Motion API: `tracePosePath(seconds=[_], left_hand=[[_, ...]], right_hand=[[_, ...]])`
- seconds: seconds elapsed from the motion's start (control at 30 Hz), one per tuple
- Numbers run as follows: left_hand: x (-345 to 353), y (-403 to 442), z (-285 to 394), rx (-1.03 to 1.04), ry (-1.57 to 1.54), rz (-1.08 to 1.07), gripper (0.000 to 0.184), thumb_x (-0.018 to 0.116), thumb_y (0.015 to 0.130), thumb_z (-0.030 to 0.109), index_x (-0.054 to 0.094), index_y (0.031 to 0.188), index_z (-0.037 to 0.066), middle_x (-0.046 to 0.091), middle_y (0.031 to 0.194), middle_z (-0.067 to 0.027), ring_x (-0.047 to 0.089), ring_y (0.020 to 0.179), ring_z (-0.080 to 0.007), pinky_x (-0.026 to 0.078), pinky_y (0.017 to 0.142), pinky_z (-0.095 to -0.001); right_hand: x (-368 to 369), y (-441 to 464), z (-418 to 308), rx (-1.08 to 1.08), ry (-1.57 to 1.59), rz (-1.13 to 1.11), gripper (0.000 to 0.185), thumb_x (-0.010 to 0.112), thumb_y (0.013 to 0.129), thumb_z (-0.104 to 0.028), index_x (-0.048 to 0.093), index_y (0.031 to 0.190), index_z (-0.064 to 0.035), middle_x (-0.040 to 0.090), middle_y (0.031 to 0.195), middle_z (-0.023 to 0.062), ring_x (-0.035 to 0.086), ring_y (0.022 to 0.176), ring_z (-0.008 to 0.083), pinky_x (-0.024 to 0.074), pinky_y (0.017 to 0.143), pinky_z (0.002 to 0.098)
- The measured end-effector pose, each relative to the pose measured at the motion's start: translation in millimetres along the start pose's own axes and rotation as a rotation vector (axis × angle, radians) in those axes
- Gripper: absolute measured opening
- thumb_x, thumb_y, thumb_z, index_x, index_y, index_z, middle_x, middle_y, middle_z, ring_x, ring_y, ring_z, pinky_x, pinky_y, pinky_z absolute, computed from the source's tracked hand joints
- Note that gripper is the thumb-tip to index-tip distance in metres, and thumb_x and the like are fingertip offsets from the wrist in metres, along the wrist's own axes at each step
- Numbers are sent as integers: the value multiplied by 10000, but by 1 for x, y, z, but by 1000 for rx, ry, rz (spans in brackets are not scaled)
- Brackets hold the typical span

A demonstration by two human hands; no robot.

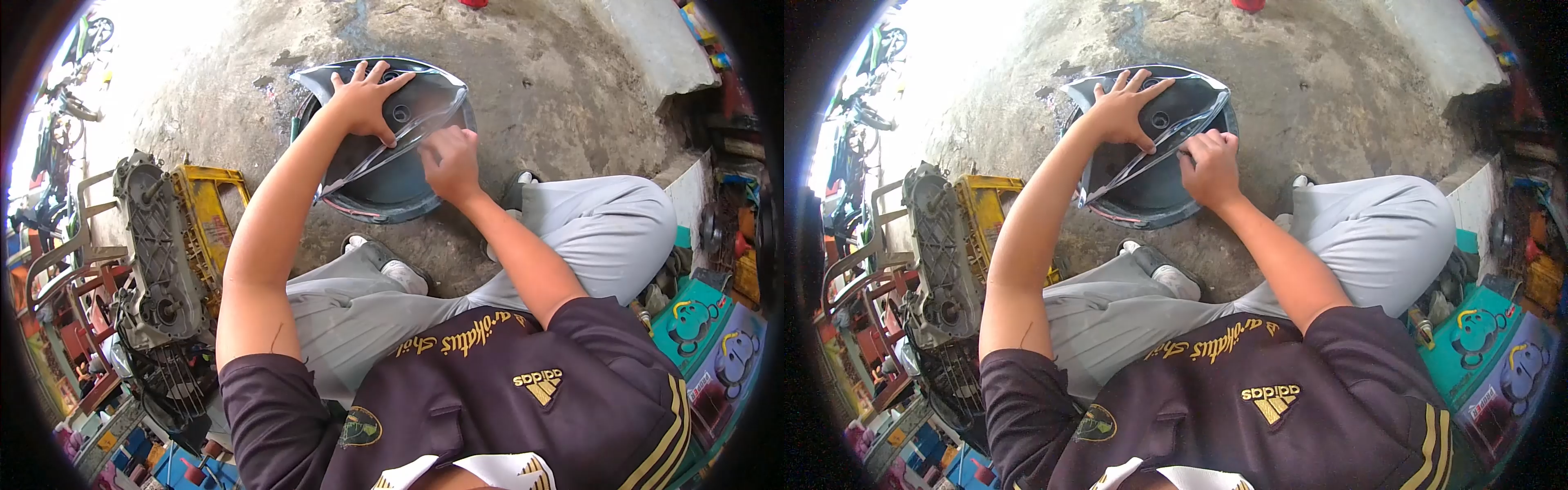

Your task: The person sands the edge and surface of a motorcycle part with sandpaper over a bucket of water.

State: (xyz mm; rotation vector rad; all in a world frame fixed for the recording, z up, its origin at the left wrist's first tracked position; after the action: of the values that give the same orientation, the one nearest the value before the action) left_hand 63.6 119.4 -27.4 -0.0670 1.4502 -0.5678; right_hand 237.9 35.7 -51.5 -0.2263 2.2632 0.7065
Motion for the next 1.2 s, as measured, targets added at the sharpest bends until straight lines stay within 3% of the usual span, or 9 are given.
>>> tracePosePath(seconds=[0.1,0.27,0.4,0.47,0.7,0.8,0.87,0.97,1.2], left_hand=[[0,1,0,5,-9,8,1437,1009,505,467,230,1711,475,217,1793,-159,170,1645,-466,207,1168,-872],[0,2,0,8,1,12,1435,1010,503,462,236,1711,470,224,1790,-162,176,1644,-466,213,1166,-870],[1,-1,-1,29,-16,34,1433,1009,504,461,237,1712,467,227,1789,-166,181,1641,-471,214,1165,-869],[3,-1,-2,22,-3,21,1434,1010,504,460,237,1712,466,227,1789,-167,183,1640,-472,215,1164,-869],[0,-1,0,15,-2,14,1447,1013,502,459,223,1714,465,220,1792,-162,187,1640,-470,213,1164,-870],[1,1,0,6,6,-6,1443,1013,507,459,220,1713,469,213,1795,-154,184,1640,-472,213,1164,-872],[0,1,0,12,-2,4,1442,1013,508,459,220,1713,471,210,1796,-151,184,1640,-473,212,1163,-873],[2,-1,-2,12,-6,4,1440,1013,509,460,221,1712,473,207,1797,-147,183,1639,-473,210,1164,-874],[1,0,-1,10,0,13,1433,1012,508,465,234,1711,471,219,1793,-149,179,1641,-466,207,1174,-866]], right_hand=[[-5,2,17,137,77,108,42,734,865,-107,695,882,-105,711,874,54,643,915,283,397,946,464],[-5,1,-9,-71,26,12,34,708,860,-81,678,873,-79,689,865,84,640,917,324,423,927,464],[-7,1,7,54,-24,119,36,707,854,-77,674,868,-79,672,853,79,635,913,319,420,929,463],[0,1,-4,-106,41,26,41,709,855,-79,669,861,-88,667,854,76,631,915,318,415,927,474],[-8,5,5,15,38,101,56,709,868,-88,658,846,-99,662,859,78,626,915,317,422,916,475],[-4,3,-9,-138,16,20,58,706,871,-88,653,851,-102,659,860,80,626,916,316,425,902,476],[-7,5,12,54,-21,113,52,703,869,-84,655,868,-105,662,866,80,626,916,315,426,894,479],[-2,4,-3,-86,-3,3,47,698,870,-78,661,884,-103,666,873,78,628,921,313,425,899,477],[-6,2,3,31,-20,97,46,700,871,-87,657,888,-96,669,885,75,626,923,316,430,888,481]])
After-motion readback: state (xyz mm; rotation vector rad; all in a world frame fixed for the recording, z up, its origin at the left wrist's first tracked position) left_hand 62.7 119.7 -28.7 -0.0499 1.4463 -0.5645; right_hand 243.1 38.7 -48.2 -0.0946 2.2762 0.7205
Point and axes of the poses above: each hand's wrist, its own y-axis towards the middle knuckle, its own x-axis out of the palm, z = x × y, the point moved 7 cm from there along y, towards the middle knuckle
